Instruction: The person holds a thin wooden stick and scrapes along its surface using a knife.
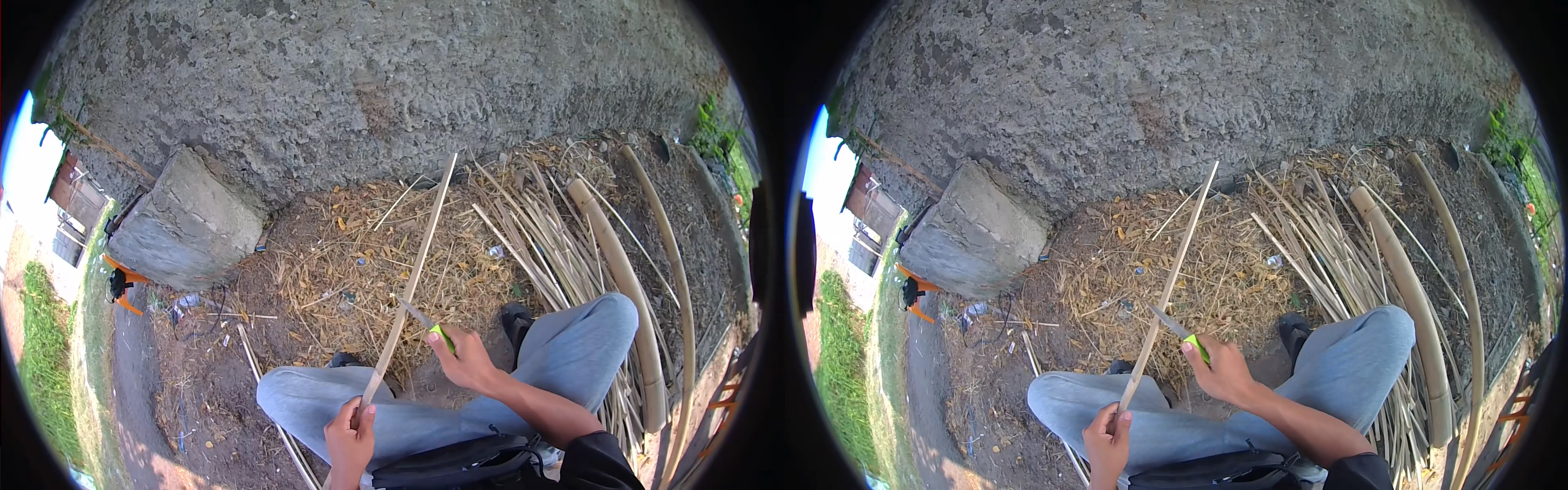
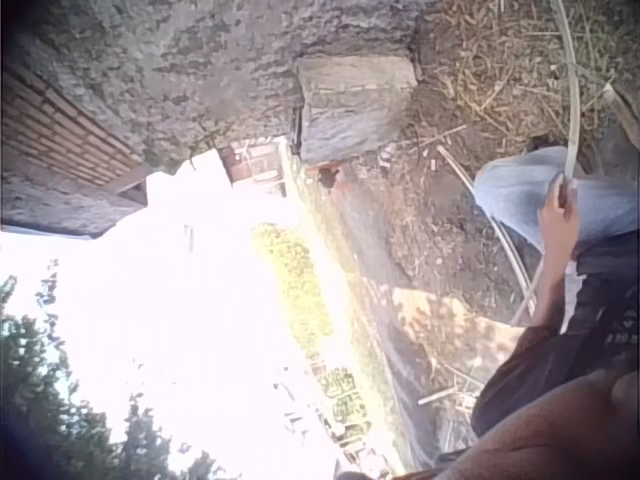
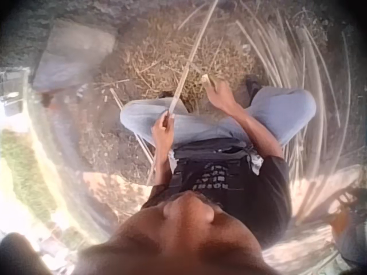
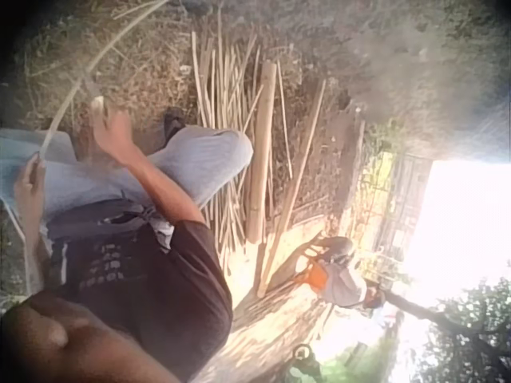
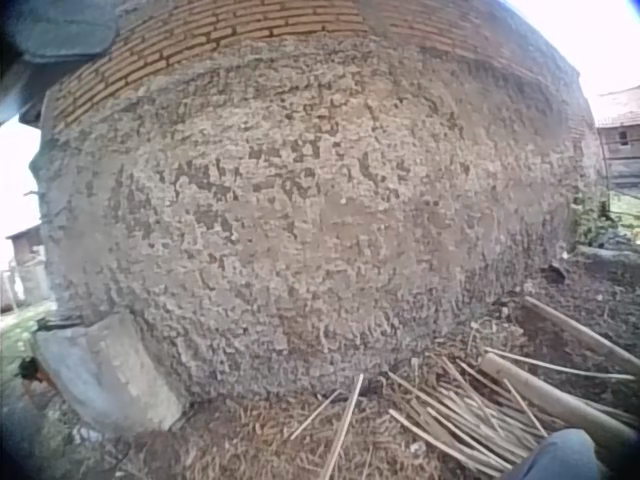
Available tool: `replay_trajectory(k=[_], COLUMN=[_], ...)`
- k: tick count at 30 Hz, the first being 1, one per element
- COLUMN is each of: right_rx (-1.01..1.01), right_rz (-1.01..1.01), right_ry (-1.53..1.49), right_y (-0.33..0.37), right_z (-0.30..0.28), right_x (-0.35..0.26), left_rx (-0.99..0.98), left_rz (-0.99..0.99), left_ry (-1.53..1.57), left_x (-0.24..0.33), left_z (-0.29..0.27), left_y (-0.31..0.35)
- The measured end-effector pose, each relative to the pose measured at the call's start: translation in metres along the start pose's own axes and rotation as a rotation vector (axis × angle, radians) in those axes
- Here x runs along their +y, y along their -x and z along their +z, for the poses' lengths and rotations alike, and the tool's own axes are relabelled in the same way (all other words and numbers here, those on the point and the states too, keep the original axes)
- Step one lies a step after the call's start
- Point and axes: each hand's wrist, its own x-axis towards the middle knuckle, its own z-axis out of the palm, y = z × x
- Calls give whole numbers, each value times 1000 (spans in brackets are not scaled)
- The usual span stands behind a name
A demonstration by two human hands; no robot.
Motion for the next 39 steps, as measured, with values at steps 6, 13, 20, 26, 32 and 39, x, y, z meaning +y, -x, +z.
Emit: replay_trajectory(k=[6,13,20,26,32,39], right_rx=[-31,-26,-1,115,298,246], right_rz=[-390,-476,-509,-195,-10,-57], right_ry=[339,551,589,674,706,362], right_y=[18,13,9,-9,-76,-49], right_z=[16,26,35,36,-41,-14], right_x=[-2,10,16,34,66,35], left_rx=[-55,-225,-199,-217,-140,-267], left_rz=[-18,-84,-59,-70,-98,-494], left_ry=[52,89,-13,-48,63,486], left_x=[8,3,-2,-7,-19,-36], left_z=[12,17,13,20,10,-14], left_y=[-6,-1,3,9,35,7])
